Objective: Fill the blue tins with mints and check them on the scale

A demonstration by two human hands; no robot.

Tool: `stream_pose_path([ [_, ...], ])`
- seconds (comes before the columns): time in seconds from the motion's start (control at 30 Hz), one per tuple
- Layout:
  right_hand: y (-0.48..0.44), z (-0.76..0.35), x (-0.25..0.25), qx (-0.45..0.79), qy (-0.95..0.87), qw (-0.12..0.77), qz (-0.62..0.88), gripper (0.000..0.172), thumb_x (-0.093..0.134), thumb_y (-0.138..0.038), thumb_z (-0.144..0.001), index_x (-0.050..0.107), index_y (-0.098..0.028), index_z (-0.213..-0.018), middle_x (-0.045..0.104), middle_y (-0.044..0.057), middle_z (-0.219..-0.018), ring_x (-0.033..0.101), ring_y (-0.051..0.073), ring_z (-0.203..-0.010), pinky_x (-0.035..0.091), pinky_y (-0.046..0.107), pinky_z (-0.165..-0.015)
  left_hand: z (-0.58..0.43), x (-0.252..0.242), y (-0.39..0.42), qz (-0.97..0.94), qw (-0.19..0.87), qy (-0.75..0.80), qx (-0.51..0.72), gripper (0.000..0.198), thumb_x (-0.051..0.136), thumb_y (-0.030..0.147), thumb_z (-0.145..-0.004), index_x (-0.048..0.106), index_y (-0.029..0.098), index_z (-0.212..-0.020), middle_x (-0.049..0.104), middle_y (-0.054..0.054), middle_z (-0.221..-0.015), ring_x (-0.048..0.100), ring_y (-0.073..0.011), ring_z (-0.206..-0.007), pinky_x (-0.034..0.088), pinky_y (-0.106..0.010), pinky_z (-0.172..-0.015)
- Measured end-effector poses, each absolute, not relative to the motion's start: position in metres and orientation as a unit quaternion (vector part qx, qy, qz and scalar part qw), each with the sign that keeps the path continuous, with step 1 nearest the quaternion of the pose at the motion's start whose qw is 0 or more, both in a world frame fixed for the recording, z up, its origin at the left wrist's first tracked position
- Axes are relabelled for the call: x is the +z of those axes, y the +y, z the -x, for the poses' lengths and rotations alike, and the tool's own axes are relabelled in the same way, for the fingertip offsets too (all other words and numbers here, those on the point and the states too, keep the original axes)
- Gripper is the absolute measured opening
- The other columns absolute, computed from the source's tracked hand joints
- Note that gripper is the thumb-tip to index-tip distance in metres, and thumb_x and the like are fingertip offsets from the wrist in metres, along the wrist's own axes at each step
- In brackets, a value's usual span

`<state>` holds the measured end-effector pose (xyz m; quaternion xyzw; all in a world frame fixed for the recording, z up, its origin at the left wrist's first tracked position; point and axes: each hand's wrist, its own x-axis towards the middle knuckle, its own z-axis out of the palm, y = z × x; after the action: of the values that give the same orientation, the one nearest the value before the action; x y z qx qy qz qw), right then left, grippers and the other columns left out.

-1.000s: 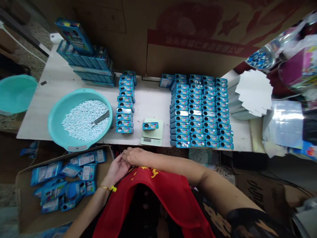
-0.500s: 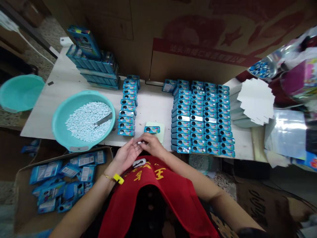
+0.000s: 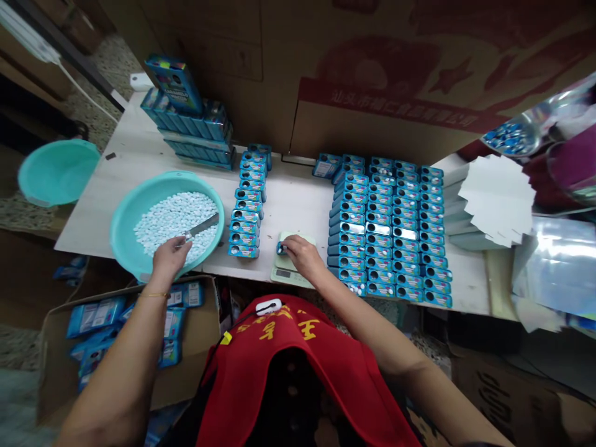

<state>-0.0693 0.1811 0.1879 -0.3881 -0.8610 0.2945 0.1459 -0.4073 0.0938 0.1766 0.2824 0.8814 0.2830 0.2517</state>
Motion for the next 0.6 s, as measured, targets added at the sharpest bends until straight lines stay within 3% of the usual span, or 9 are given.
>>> stream_pose_path([
  [0.13,0.177,0.062,0.189,0.289,-0.854,0.186,0.391,0.024,0.041,-0.017,-0.087,0.061,-0.017,-0.101,0.059,0.008,-0.099,0.052,0.016,-0.094,0.042,0.028,-0.083,0.437,0.149,0.100,-0.284,0.269,0.907,0.156,0.034,0.074,0.031,-0.046,0.049,0.017,-0.063,0.062,-0.016,-0.088,0.051,-0.0382,-0.104,0.041,-0.045,-0.083],
  [0.23,0.172,0.065,0.196,0.244,-0.899,0.137,0.336,0.027,0.041,-0.016,-0.087,0.060,-0.020,-0.104,0.059,0.009,-0.103,0.050,0.019,-0.095,0.041,0.032,-0.080,0.427,0.142,0.108,-0.273,0.316,0.895,0.154,0.043,0.078,0.027,-0.039,0.044,0.017,-0.064,0.058,-0.021,-0.099,0.040,-0.0415,-0.116,0.037,-0.048,-0.087],
  [0.37,0.168,0.071,0.201,0.158,-0.948,0.051,0.272,0.027,0.044,-0.009,-0.082,0.062,-0.018,-0.101,0.060,0.010,-0.097,0.049,0.021,-0.087,0.042,0.033,-0.072,0.411,0.147,0.113,-0.271,0.322,0.890,0.174,0.039,0.077,0.022,-0.040,0.045,0.017,-0.063,0.053,-0.021,-0.108,0.034,-0.0408,-0.121,0.034,-0.046,-0.092],
  [0.5,0.171,0.060,0.192,0.108,-0.938,0.132,0.302,0.029,0.040,-0.010,-0.084,0.061,-0.016,-0.103,0.059,0.011,-0.100,0.051,0.020,-0.086,0.043,0.033,-0.073,0.414,0.148,0.111,-0.272,0.348,0.877,0.187,0.020,0.067,0.022,-0.057,0.047,0.017,-0.056,0.059,-0.015,-0.095,0.044,-0.0320,-0.116,0.035,-0.034,-0.091],
  [0.6,0.168,0.044,0.187,0.130,-0.917,0.194,0.324,0.027,0.041,-0.018,-0.086,0.060,-0.018,-0.104,0.059,0.010,-0.100,0.054,0.019,-0.087,0.046,0.033,-0.076,0.416,0.148,0.110,-0.258,0.383,0.866,0.193,0.024,0.072,0.020,-0.050,0.048,0.018,-0.056,0.062,-0.014,-0.087,0.048,-0.0344,-0.110,0.035,-0.037,-0.092],
])
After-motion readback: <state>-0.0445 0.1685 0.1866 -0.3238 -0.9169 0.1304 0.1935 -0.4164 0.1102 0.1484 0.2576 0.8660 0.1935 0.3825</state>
